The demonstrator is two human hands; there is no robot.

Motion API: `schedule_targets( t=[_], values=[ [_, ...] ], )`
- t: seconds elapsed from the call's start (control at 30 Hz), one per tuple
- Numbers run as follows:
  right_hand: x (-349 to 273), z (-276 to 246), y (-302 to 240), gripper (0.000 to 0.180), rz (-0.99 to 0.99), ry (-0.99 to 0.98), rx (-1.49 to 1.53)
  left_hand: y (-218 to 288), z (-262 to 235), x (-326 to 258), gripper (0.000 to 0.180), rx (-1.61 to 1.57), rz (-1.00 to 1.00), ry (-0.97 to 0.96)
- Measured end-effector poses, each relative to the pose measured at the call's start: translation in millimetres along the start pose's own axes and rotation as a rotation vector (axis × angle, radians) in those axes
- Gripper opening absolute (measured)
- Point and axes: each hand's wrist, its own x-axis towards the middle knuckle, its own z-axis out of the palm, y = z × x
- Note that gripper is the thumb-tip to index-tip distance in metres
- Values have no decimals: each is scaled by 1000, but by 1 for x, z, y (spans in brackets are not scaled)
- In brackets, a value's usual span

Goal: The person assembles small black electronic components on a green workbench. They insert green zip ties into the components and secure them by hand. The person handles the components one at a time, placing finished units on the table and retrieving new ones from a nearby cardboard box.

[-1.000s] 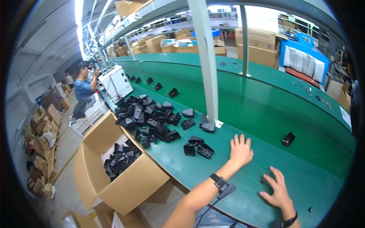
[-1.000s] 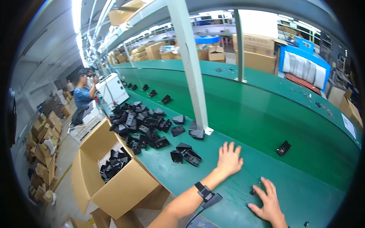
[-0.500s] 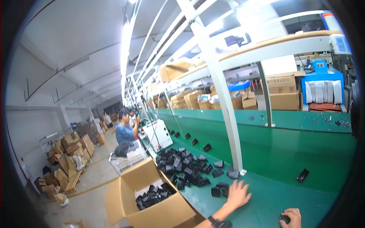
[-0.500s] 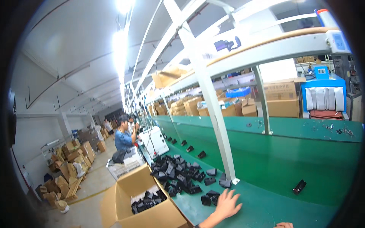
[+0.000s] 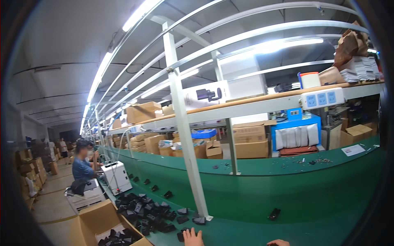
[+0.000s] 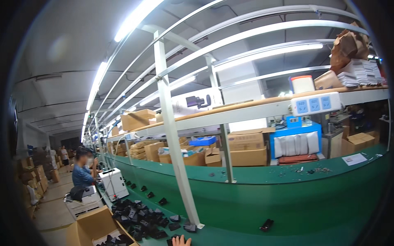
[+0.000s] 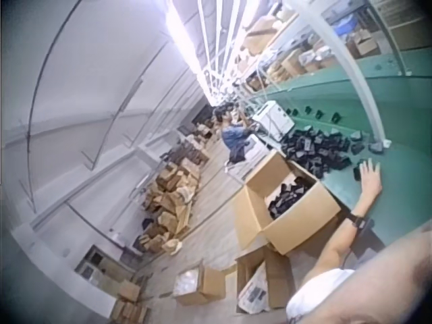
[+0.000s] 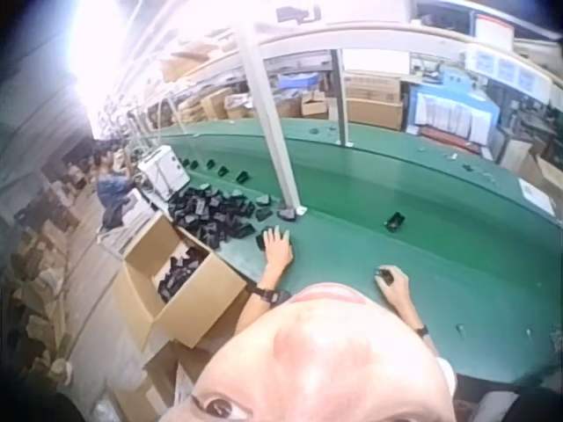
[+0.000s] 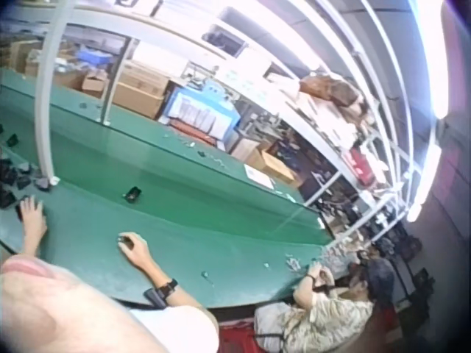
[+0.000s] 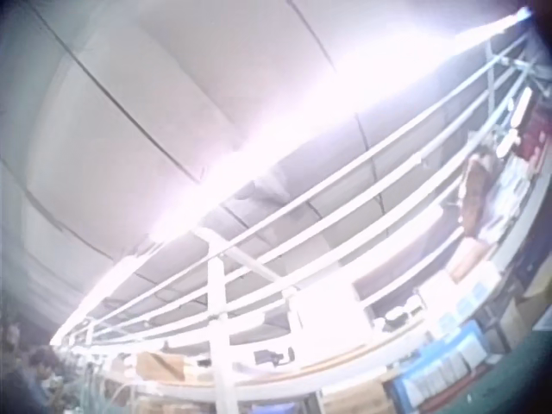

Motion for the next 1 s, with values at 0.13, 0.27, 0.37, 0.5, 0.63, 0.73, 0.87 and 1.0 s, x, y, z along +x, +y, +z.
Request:
schedule_targets(
  t=[0.13,0.27,0.37,0.5,0.63,0.73,0.87,1.0],
  values=[
    [2,-1,-4,25,103,45,72,-8,6,-8,51,-56,57,84],
    [2,2,1,25,177,111,183,-1,2,-7,52,-135,87,113],
    [0,5,10,24,205,172,243,16,-29,-2,46,-300,128,109],
    [0,4,18,22,332,186,329,42,-58,5,34,-625,175,193],
    [3,0,17,23,424,118,328,97,-65,19,20,-1011,224,184],
    [2,6,16,27,257,162,336,140,-54,26,17,-1218,298,-32],
    [9,8,-2,29,351,148,391,187,-25,30,47,-1218,432,-348],
    [-3,0,50,28,321,161,413,219,-35,26,41,-1223,611,-264]
  ],
)
